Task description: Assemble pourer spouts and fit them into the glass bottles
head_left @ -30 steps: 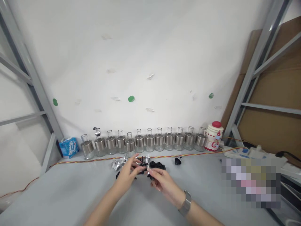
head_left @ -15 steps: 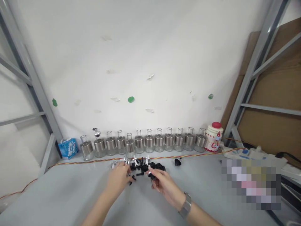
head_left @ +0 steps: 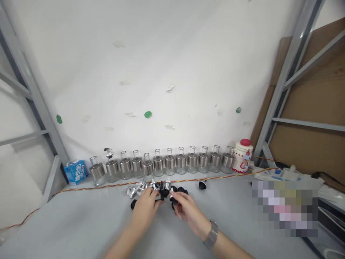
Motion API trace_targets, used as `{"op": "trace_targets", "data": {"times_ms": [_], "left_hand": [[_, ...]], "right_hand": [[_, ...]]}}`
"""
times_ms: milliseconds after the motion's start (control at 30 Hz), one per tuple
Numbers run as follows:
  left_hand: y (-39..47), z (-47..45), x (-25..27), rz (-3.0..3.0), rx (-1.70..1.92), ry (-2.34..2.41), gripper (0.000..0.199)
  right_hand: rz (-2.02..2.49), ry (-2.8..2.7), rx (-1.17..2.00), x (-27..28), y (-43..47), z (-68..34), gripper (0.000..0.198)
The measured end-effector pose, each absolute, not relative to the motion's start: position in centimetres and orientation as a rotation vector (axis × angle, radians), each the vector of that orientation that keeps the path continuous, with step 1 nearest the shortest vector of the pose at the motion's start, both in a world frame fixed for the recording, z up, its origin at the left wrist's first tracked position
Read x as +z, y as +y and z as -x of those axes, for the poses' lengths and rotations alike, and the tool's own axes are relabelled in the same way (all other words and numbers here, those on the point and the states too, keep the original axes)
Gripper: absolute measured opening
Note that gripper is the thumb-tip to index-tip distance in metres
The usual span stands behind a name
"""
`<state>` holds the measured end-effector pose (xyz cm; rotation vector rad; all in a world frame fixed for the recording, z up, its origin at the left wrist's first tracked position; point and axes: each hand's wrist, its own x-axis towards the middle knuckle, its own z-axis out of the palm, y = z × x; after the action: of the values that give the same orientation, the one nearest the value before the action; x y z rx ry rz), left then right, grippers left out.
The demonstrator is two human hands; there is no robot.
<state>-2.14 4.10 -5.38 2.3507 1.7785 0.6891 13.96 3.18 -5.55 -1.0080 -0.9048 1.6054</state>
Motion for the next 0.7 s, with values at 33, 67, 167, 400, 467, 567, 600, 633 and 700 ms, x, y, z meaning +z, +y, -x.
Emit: {"op": "trace_targets", "data": {"times_ms": [33,67,167,400,467,567,600,633,700], "left_hand": [[4.1,1.9,-5.7,-2.386,0.665,1.805,0.021],[4.2,1.8,-6.0,-2.412,0.639,1.821,0.020],[4.3,1.3,-6.5,-2.430,0.569,1.845,0.017],[4.0,0.7,-6.6,-2.428,0.501,1.778,0.018],[3.7,0.7,-6.5,-2.467,0.471,1.733,0.020],[3.1,0.5,-6.3,-2.515,0.466,1.665,0.024],[3.0,0.5,-6.2,-2.512,0.493,1.635,0.025],[3.0,0.4,-6.2,-2.490,0.547,1.600,0.024],[3.2,0.4,-6.1,-2.349,0.733,1.533,0.020]], "right_hand": [[1.007,-0.907,1.607,-5.5,3.2,-14.0,0.033],[1.012,-0.908,1.607,-5.5,3.2,-14.0,0.033],[1.027,-0.902,1.615,-5.6,3.1,-14.0,0.033],[1.036,-0.932,1.629,-6.0,3.0,-13.8,0.033],[1.046,-0.936,1.618,-5.9,3.1,-13.8,0.033],[1.041,-0.940,1.619,-5.8,3.1,-13.8,0.033],[1.036,-0.937,1.621,-5.7,3.1,-13.8,0.033],[1.028,-0.934,1.622,-5.6,3.0,-13.8,0.033],[1.008,-0.938,1.622,-5.4,3.0,-13.9,0.032]]}}
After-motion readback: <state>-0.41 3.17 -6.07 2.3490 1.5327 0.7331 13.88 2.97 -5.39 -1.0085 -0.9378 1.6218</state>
